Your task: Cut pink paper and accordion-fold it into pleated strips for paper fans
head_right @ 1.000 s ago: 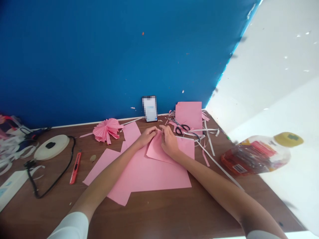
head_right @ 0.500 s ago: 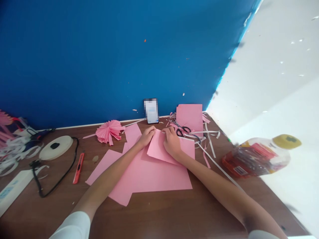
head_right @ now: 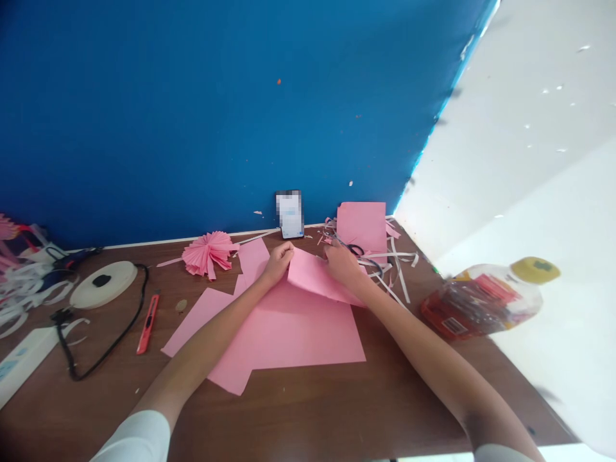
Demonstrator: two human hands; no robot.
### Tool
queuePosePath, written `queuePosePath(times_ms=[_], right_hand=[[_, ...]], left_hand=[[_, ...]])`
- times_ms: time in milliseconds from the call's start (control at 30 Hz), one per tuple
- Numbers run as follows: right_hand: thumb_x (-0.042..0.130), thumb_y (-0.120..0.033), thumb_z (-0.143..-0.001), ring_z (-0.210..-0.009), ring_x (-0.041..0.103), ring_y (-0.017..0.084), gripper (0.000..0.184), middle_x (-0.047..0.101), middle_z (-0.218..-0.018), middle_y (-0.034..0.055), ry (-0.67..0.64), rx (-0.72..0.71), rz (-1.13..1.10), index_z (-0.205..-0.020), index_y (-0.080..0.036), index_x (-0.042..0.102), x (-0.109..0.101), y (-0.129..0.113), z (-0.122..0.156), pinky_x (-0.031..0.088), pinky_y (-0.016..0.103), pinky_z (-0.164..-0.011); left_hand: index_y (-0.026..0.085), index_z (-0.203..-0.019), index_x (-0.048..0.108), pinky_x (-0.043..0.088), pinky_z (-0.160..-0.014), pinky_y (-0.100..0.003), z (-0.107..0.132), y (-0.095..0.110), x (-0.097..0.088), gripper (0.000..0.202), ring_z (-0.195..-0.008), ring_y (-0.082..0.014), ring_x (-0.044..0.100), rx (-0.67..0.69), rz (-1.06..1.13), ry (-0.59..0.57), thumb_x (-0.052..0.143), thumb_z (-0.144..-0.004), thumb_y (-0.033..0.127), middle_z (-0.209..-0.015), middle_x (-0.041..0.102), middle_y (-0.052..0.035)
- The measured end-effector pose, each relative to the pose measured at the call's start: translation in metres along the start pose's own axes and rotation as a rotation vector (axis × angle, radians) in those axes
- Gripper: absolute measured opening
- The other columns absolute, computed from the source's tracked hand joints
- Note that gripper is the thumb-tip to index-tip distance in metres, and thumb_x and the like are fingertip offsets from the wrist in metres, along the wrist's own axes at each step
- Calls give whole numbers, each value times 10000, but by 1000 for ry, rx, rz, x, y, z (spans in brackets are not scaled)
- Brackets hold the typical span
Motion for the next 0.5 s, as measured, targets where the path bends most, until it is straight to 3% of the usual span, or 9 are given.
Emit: queuePosePath(times_ms=[233,500], right_hand=[[409,-50,-857,-905,633,210,307,625,-1130,171,-189,19,105,-965,-123,687,-10,10,-1,426,273,-738],[411,-53,-857,-930,633,218,294,611,-1156,175,-220,35,92,-933,-123,686,-16,4,6,422,279,-729]], left_hand=[[191,-653,390,307,-530,-214,0,2,1,184,-544,-89,416,-25,52,-16,464,-813,246,-600,391,55],[196,-640,394,296,-485,-213,2,-4,1,186,-478,-89,412,-77,136,22,468,-801,255,-524,409,59]])
Point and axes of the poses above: each hand's wrist, its own z-axis away from the middle knuckle, its own x-axis out of the palm, y = z × x, the point moved 5 cm from there along -z, towards the middle knuckle
